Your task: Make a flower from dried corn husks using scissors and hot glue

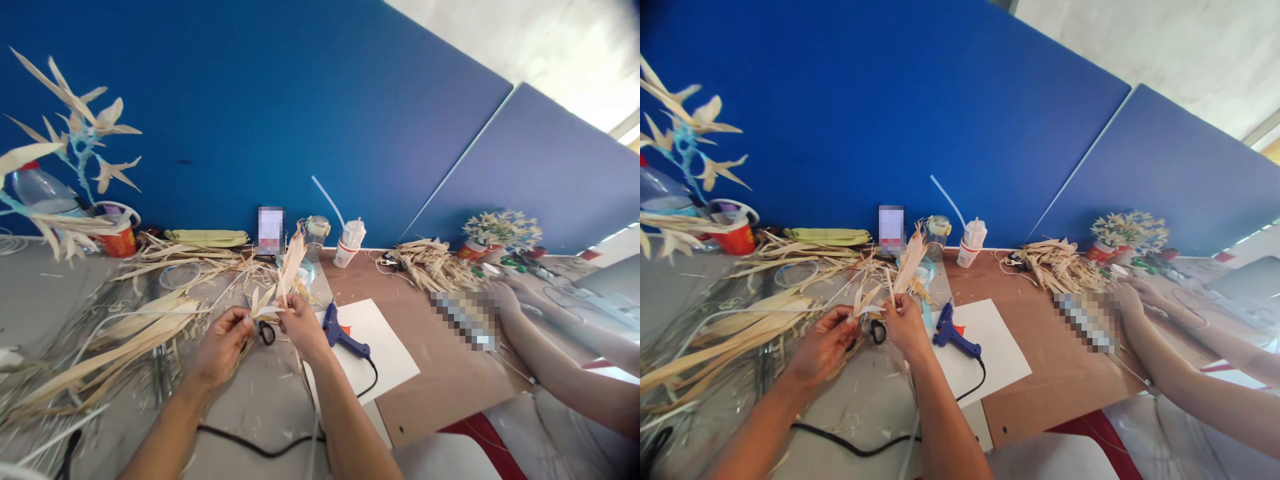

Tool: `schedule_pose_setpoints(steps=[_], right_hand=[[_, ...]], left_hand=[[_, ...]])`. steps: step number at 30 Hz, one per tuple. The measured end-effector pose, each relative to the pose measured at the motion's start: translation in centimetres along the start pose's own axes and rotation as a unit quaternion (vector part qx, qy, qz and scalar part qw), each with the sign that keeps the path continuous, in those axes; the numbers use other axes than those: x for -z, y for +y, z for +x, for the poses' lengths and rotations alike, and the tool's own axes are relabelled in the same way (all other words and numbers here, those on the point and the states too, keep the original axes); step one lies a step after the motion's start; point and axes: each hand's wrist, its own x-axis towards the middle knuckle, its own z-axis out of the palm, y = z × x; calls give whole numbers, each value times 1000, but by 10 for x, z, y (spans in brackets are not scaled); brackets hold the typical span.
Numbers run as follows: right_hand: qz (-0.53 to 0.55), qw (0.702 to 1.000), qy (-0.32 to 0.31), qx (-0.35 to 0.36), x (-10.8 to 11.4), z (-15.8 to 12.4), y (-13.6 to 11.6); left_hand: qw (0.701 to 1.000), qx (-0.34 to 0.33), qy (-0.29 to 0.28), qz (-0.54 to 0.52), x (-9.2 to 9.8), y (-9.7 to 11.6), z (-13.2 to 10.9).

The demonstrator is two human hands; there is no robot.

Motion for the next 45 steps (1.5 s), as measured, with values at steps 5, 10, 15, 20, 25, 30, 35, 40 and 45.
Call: schedule_pose_setpoints(steps=[5, 10, 15, 20, 25, 30, 35, 40, 45], right_hand=[[-208, 973, 62, 76, 4, 1, 5], [-416, 895, 132, 91, 4, -5, 5], [-476, 865, 111, 112, 6, -9, -3], [-422, 883, 153, 139, 10, -6, -11], [-449, 865, 165, 154, 9, -8, -13], [-486, 864, 89, 95, 13, -7, -12], [-486, 866, 86, 83, 14, -5, -14], [-516, 850, 41, 96, 11, -8, -16], [-527, 846, -22, 75, 18, -15, -30]], left_hand=[[1000, -13, 18, 13, 7, 3, 4], [999, -39, 36, 7, 12, 6, 8], [997, -56, 47, 19, 15, 5, 10], [996, -76, 46, 18, 16, 3, 12], [995, -77, 60, 23, 17, -1, 15], [996, -71, 47, -11, 18, -2, 16], [996, -41, 32, -72, 17, 1, 15], [995, -16, 21, -95, 14, 5, 13], [994, 1, 10, -111, 15, 6, 13]])
